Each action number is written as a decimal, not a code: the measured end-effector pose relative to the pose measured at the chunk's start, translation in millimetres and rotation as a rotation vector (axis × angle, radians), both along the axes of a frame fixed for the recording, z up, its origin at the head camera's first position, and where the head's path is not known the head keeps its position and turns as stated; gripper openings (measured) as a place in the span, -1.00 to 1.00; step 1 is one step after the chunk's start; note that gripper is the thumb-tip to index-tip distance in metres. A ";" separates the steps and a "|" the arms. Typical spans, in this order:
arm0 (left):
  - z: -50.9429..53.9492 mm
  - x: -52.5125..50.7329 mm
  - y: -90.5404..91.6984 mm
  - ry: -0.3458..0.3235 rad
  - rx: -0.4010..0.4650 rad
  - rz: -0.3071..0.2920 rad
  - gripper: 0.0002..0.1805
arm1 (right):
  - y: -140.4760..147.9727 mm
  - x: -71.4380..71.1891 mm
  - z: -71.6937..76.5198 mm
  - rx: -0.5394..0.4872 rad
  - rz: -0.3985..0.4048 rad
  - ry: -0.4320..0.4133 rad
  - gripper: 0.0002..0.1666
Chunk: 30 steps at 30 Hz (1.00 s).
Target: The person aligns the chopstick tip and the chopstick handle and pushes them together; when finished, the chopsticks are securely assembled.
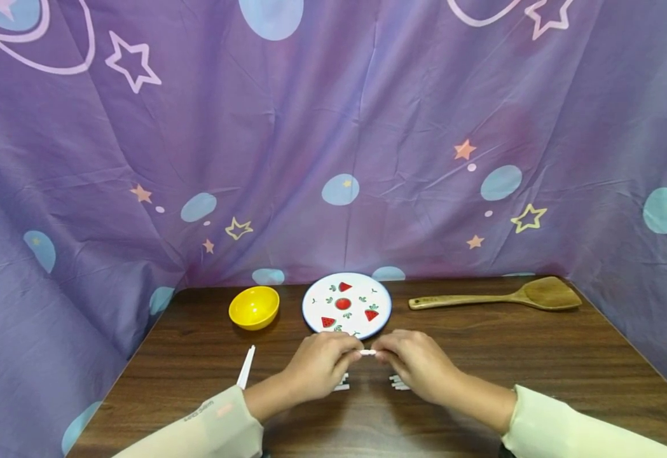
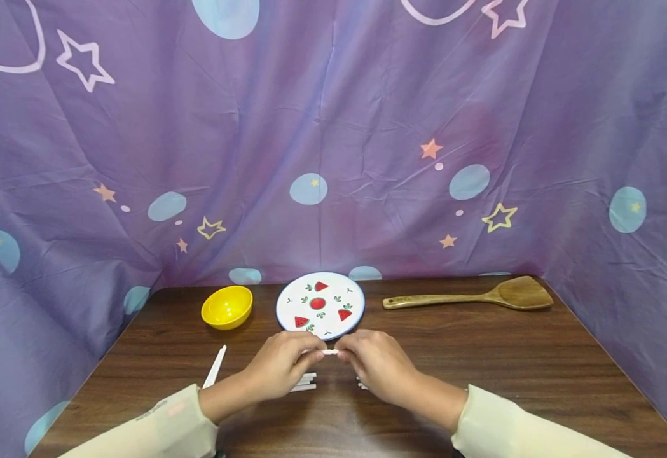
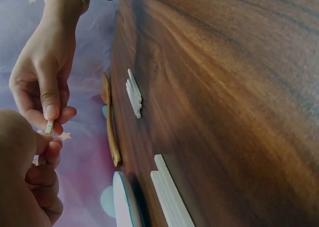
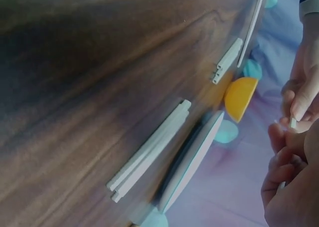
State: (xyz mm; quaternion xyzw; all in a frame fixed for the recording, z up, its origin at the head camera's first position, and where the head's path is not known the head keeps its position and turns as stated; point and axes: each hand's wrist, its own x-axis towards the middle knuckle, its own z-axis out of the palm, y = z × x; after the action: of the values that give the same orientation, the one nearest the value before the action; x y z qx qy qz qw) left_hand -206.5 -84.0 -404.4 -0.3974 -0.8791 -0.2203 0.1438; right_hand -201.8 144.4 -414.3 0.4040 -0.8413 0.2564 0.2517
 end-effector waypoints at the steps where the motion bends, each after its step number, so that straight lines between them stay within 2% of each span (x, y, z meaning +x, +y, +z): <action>1: -0.8 0.3 0.3 0.003 -0.002 0.003 -0.88 | -0.6 0.7 -0.5 -0.004 -0.001 -0.004 -0.97; 12: -3.7 1.3 1.9 0.045 0.012 0.002 -0.91 | -3.6 3.3 -2.0 0.002 -0.033 -0.037 -0.94; 16: -4.1 2.0 2.2 0.050 0.011 0.004 -0.91 | -5.6 5.0 -1.0 0.006 -0.047 -0.025 -0.98; 23: -4.4 2.1 3.1 0.055 0.006 0.013 -0.93 | -9.4 5.8 -0.9 0.009 -0.085 0.007 -0.86; 30: -5.2 3.1 3.5 0.084 0.014 0.007 -0.92 | -11.7 4.4 -3.0 0.012 -0.101 0.019 -0.87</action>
State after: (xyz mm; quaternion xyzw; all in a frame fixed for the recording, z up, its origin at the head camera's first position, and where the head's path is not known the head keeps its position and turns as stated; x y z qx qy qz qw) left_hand -203.5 -80.5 -409.6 -0.4023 -0.8721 -0.2090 0.1841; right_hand -197.4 132.8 -417.3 0.3649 -0.8597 0.2345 0.2698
